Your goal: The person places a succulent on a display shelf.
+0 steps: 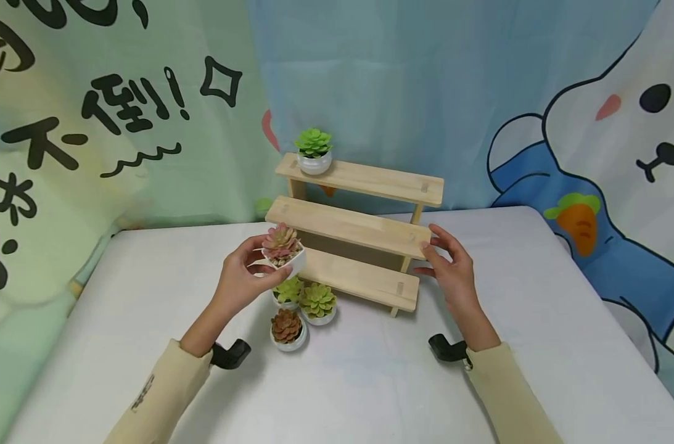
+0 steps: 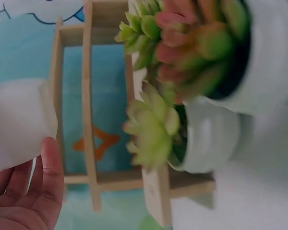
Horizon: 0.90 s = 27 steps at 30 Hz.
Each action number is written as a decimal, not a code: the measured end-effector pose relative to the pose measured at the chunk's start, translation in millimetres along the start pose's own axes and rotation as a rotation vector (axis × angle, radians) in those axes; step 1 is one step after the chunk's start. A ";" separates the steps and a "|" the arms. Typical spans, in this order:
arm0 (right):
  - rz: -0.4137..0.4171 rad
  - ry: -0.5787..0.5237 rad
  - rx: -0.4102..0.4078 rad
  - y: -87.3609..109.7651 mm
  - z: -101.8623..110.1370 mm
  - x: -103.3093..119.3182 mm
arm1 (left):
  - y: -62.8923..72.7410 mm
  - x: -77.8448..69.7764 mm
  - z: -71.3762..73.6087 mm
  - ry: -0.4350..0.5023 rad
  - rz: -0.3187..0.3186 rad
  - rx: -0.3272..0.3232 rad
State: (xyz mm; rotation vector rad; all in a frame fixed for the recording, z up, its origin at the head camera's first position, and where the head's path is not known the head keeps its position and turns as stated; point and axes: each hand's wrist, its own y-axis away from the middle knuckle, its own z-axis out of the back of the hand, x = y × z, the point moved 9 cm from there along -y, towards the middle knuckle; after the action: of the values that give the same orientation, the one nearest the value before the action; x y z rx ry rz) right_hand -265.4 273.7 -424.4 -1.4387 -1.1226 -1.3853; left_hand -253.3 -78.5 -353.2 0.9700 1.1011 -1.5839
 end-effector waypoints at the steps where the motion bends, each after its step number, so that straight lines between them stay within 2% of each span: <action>1: -0.003 0.002 0.002 0.5 -0.4 -0.3 | -1.8 -2.8 -2.3 0.001 -0.002 0.003; 8: 0.012 0.024 -0.006 0.8 13.3 -2.3 | -17.9 -20.6 -25.4 -0.015 -0.012 0.053; 15: 0.048 0.021 0.035 -6.3 9.4 7.9 | -35.6 -42.2 -34.0 -0.023 -0.061 0.013; 22: -0.052 0.055 0.009 -2.4 3.9 1.7 | -45.1 -48.2 -43.9 0.013 -0.047 0.018; 27: -0.032 0.065 0.037 -2.7 -1.2 1.4 | -57.2 -53.9 -51.3 0.044 -0.049 0.008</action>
State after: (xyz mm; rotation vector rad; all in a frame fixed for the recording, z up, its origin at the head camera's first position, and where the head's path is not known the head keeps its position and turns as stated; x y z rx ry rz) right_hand -268.4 273.4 -423.0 -1.3454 -1.1282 -1.4162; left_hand -291.0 -7.1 -305.3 0.9937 1.1572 -1.6137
